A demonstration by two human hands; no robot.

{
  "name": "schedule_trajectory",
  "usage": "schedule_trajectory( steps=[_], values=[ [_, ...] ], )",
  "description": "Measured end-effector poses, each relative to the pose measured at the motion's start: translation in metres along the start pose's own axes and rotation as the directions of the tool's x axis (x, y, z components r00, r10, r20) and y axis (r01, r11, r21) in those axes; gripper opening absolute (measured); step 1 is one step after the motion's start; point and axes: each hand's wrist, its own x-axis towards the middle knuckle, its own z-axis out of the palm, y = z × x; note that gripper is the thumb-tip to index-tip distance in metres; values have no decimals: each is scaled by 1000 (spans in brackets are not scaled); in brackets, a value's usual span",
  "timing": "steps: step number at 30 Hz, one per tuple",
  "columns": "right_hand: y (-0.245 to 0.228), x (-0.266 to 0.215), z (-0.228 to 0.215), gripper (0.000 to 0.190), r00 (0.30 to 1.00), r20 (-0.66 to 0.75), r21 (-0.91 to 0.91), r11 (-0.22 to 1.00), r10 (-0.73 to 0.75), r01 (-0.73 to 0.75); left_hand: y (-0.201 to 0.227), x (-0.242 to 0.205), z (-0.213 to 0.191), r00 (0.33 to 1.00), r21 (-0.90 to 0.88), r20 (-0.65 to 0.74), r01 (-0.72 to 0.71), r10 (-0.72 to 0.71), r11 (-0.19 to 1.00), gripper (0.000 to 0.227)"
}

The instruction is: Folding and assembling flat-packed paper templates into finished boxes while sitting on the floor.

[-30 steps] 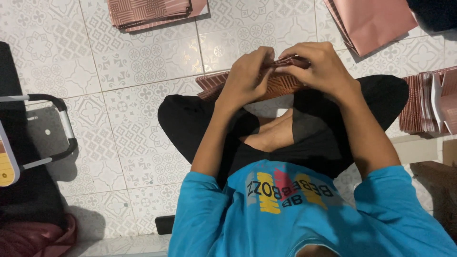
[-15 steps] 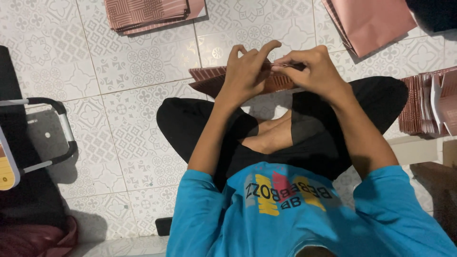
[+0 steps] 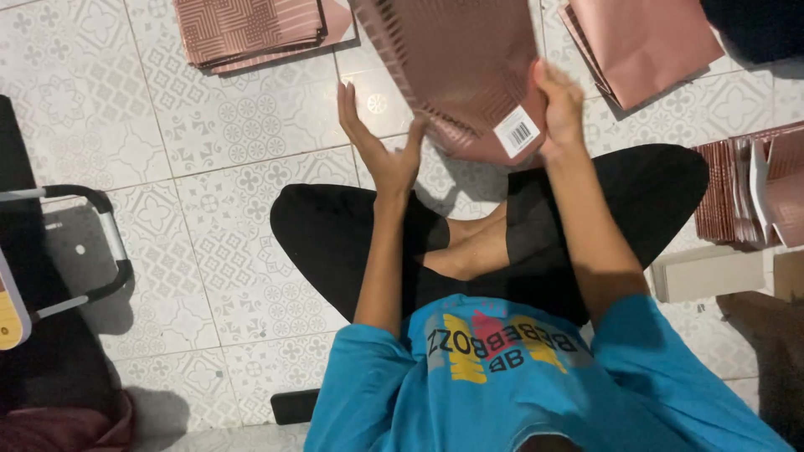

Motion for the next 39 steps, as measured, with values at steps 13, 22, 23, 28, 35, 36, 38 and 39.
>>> schedule_trajectory(
  steps=[13,22,23,28,35,36,38,39],
  values=[
    [67,-5,-9,40,760,192,-257,779,621,-572,28,41,-59,318,62,807,-884,498,464,118],
    [41,55,-33,35,966,258,-585,794,-8,163,44,56,-51,444,181,845,-763,299,621,105],
    [39,59,-36,38,940,261,-602,724,-221,338,50,56,-51,515,218,794,-737,322,640,103],
    [-30,-18,9,25,797,473,-467,660,-376,588,55,56,-46,630,323,706,-694,325,644,107],
    [-49,-79,64,14,642,602,-423,492,-475,761,73,47,-43,639,374,685,-721,350,584,92],
    [-47,-77,64,9,662,550,-430,506,-510,747,78,45,-43,643,369,676,-717,359,591,86],
    [-49,-78,69,6,653,541,-436,487,-531,757,76,41,-40,646,383,662,-727,380,570,81],
    [-51,-78,71,8,643,533,-442,468,-549,765,75,39,-39,650,399,647,-734,399,549,75]
  ],
)
